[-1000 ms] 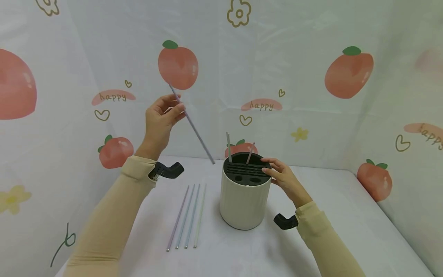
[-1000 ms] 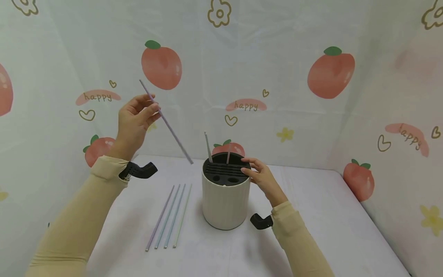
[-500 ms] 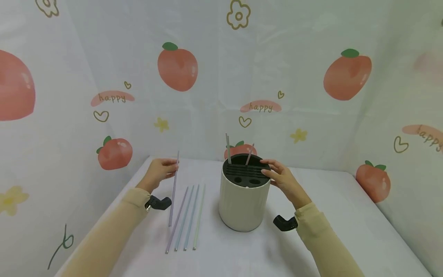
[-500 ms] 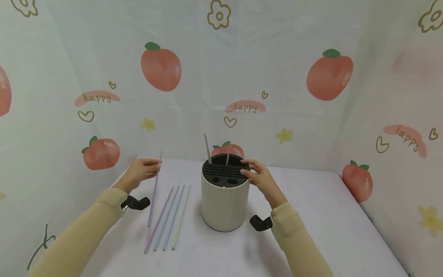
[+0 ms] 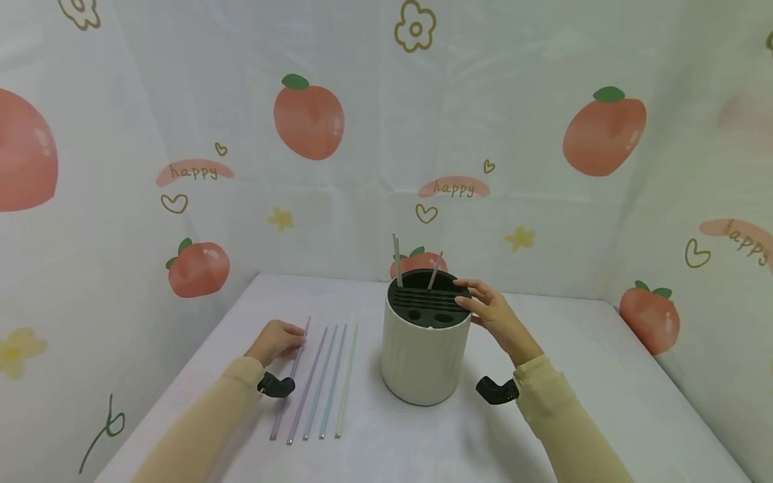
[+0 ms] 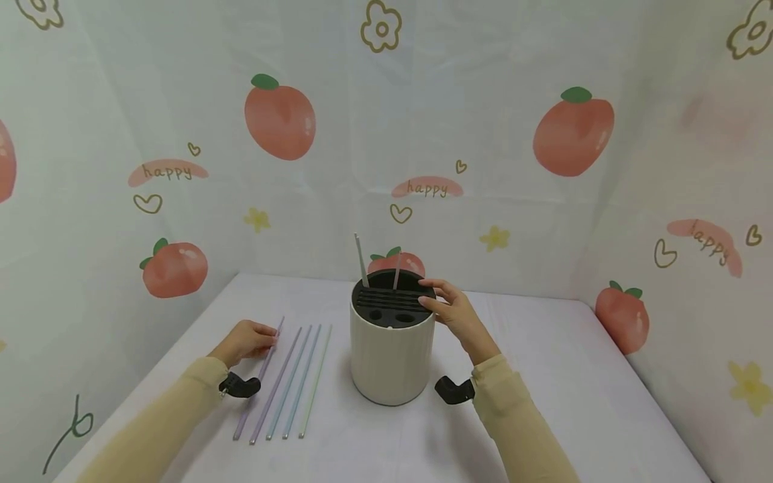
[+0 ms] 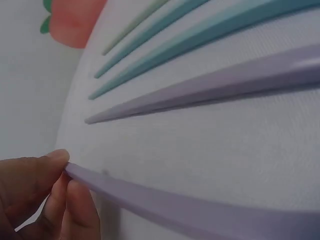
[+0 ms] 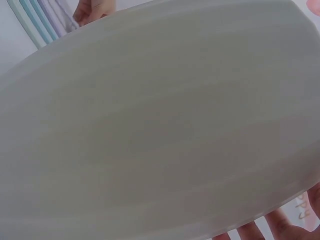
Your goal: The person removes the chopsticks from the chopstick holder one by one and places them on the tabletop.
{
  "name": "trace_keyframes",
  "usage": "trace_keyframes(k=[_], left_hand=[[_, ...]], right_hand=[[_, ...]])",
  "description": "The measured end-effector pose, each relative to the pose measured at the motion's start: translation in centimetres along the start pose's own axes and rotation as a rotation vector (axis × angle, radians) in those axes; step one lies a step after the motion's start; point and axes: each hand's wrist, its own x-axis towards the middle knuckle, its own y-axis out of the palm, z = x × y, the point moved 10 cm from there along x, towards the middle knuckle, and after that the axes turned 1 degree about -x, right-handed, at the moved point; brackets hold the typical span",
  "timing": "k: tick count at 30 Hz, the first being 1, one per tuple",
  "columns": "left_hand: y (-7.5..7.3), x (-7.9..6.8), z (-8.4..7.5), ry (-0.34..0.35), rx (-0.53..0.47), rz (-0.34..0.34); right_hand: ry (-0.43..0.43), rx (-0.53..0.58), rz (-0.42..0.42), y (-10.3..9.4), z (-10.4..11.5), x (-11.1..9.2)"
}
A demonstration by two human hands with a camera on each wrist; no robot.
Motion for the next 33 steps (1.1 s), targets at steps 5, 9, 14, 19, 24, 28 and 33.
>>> trace_keyframes(k=[5,9,14,19,24,28,33], left_hand=[[0.5,0.2,0.8,-0.005,0.019,-0.005],[0.6,0.3,1.0,-0.004,0.047,-0.007],[0.8,0.3,0.7,-0.003,0.101,0.0],[0.9,0.2,0.1,0.019,0.153,-0.003],[0.9,0.1,-0.4,0.044,0.201,-0.022],[1.0,0.2,-0.4,0.037,0.229,-0.032],[1.0,0.3,-0.1,0.017,0.245,-0.034]], right_hand=[[0.001,0.013,-0.004,0.1,0.0,-0.1],[0.005,0.019,-0.005,0.2,0.0,-0.2],[0.005,0.012,-0.003,0.1,0.0,-0.1],[-0.002,0.014,0.004,-0.1,0.1,0.1],[0.005,0.012,0.011,0.0,0.1,0.2],[0.002,0.013,0.015,0.0,0.1,0.2],[0.001,0.023,0.013,0.0,0.0,0.2]])
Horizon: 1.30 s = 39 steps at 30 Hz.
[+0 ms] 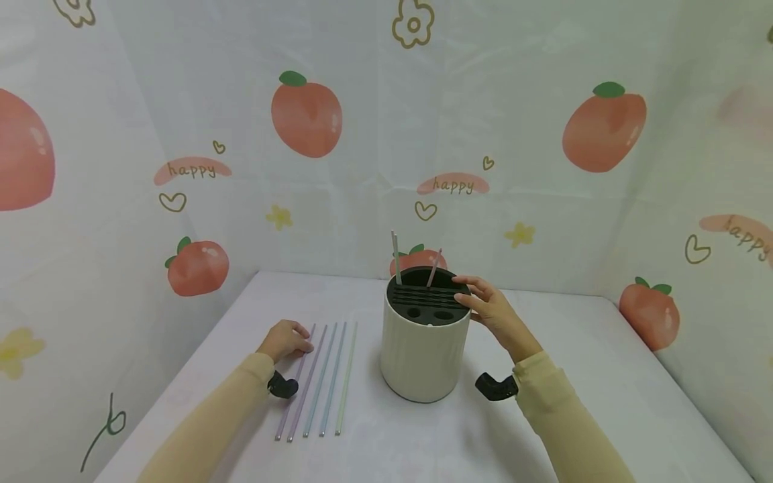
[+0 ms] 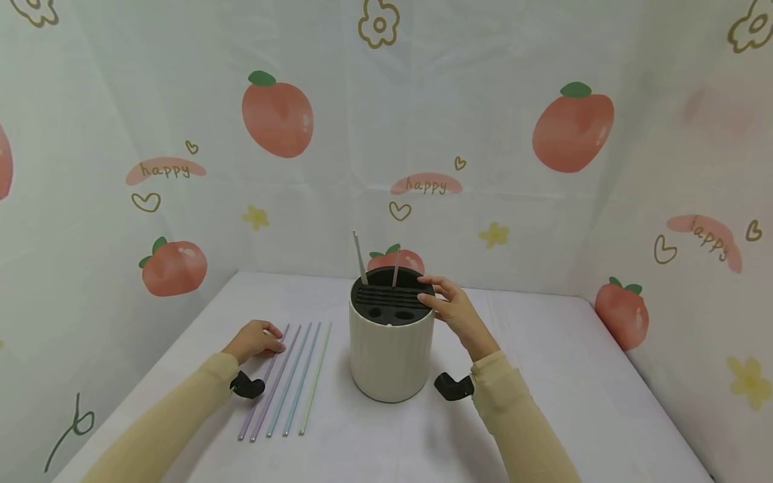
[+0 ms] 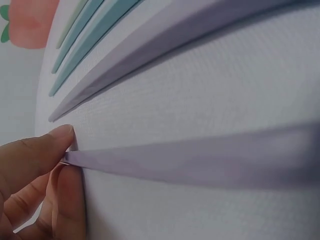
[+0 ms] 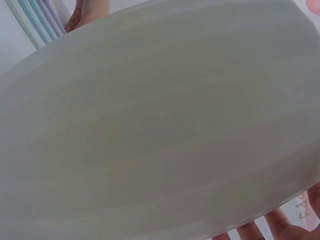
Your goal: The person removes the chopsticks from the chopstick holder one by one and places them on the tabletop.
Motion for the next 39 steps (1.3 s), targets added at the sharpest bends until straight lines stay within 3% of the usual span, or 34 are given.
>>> trace_keyframes(k=[9,14,18,22,25,29,34,39], left_hand=[[-0.4,0.1,-0.1,0.005,-0.021,0.027],[-2.0,0.4,-1.7,0.012,-0.165,0.022],[-3.6,0.8,-5.6,0.099,-0.309,0.02],[-5.0,0.2,-11.0,0.234,-0.414,0.003],[-5.0,-1.0,-15.2,0.34,-0.522,-0.008],[-3.9,-2.9,-20.0,0.48,-0.643,0.003],[-1.7,-4.8,-23.2,0.572,-0.677,0.023],[0.1,-5.4,-24.2,0.591,-0.636,0.02]], right_hand=[[-0.003,0.008,-0.008,0.0,0.0,-0.1],[0.001,-0.003,-0.014,-0.1,-0.1,0.0],[0.002,-0.008,-0.017,-0.3,-0.2,0.0],[0.003,-0.004,-0.012,-0.2,-0.2,0.0],[0.004,-0.006,-0.01,-0.1,-0.3,0.0],[0.006,-0.014,-0.01,-0.1,-0.3,-0.1],[0.002,-0.012,-0.008,0.0,-0.1,-0.1],[-0.001,-0.001,-0.006,0.0,0.0,-0.2]])
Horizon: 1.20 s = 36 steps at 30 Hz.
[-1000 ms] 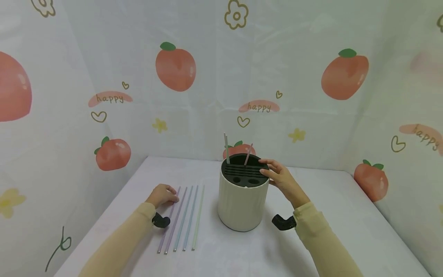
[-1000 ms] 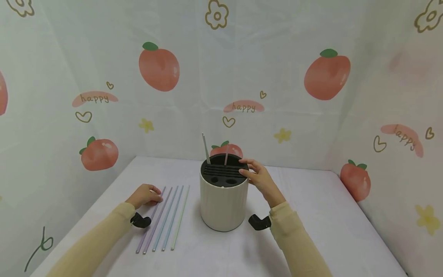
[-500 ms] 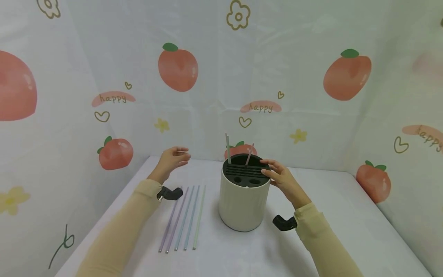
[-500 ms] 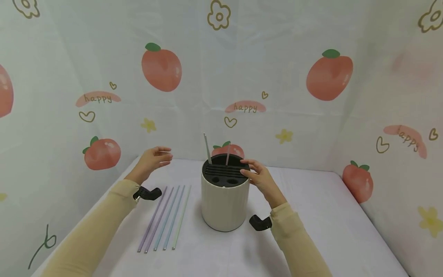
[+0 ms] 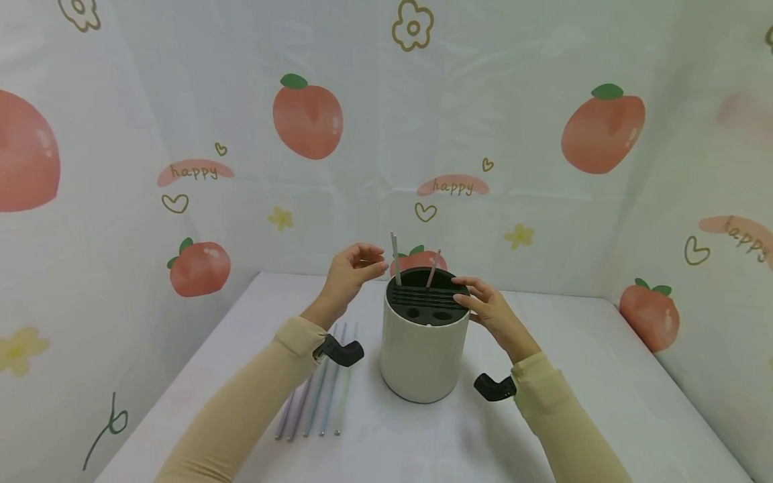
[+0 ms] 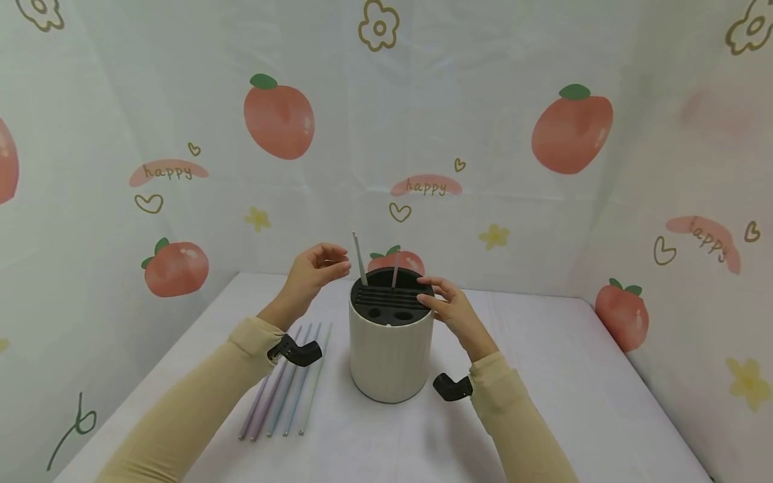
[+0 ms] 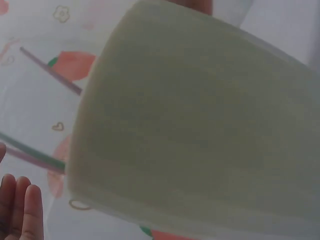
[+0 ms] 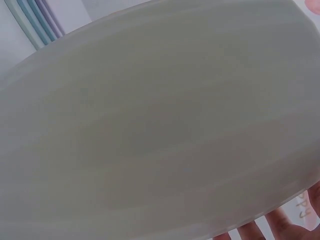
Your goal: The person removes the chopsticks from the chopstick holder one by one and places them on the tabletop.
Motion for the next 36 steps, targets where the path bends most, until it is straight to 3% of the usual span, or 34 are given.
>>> trace_keyframes(k=[8,26,31,36], left_hand=[[1.5,-0.1,0.5,0.011,0.086,0.01],[2.3,0.5,0.6,0.027,0.148,-0.005],[2.1,0.6,-0.5,0.073,0.152,-0.008],[1.3,0.9,-3.4,0.164,0.158,-0.035]], right_hand=[[-0.004,0.006,0.0,0.0,-0.1,0.1],[-0.001,-0.003,-0.012,-0.2,-0.1,0.0],[0.001,0.002,-0.011,-0.1,-0.1,0.1],[0.0,0.002,-0.007,-0.1,-0.1,0.0]])
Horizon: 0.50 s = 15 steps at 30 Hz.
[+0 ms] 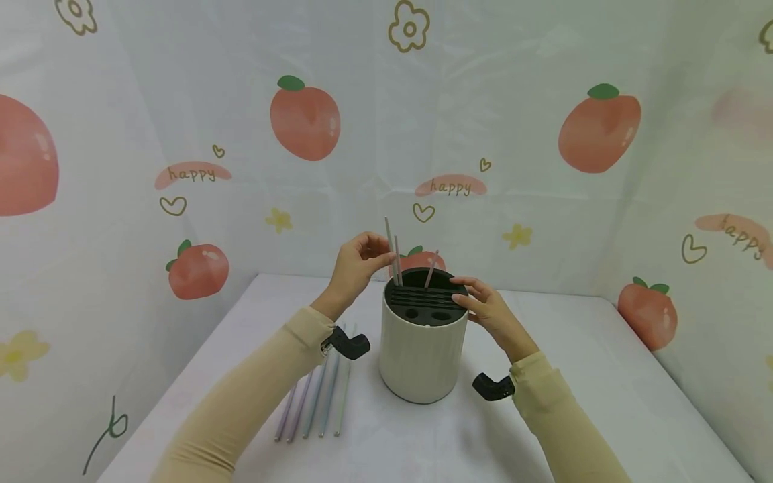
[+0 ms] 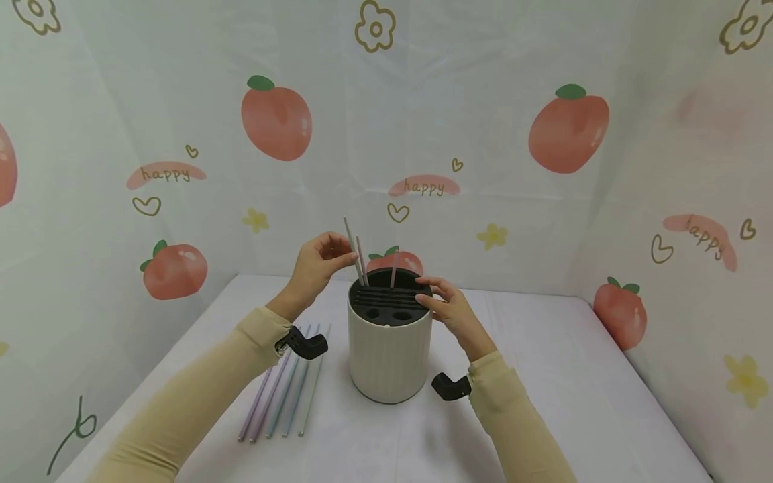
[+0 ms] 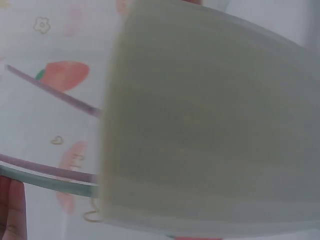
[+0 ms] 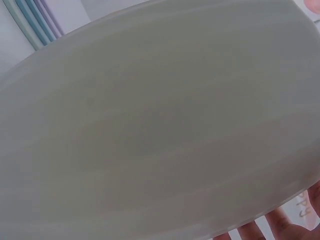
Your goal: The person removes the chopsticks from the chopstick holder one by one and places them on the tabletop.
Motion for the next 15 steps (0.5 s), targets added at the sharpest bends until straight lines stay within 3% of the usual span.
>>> trace_keyframes(k=[4,10,13,15], left_hand=[[-2.0,0.9,-3.3,0.091,-0.082,-0.061],[-7.1,1.6,-8.4,0.211,-0.392,-0.206],[-10.3,1.5,-8.7,0.192,-0.531,-0.293],[-12.1,1.2,-7.7,0.139,-0.584,-0.346]], right_hand=[[-0.002,0.003,0.004,0.1,-0.1,0.0],[-0.006,0.0,0.01,0.2,-0.1,0.1],[-0.004,-0.003,0.009,0.1,-0.1,0.1],[-0.005,-0.002,0.008,0.0,-0.1,0.1]])
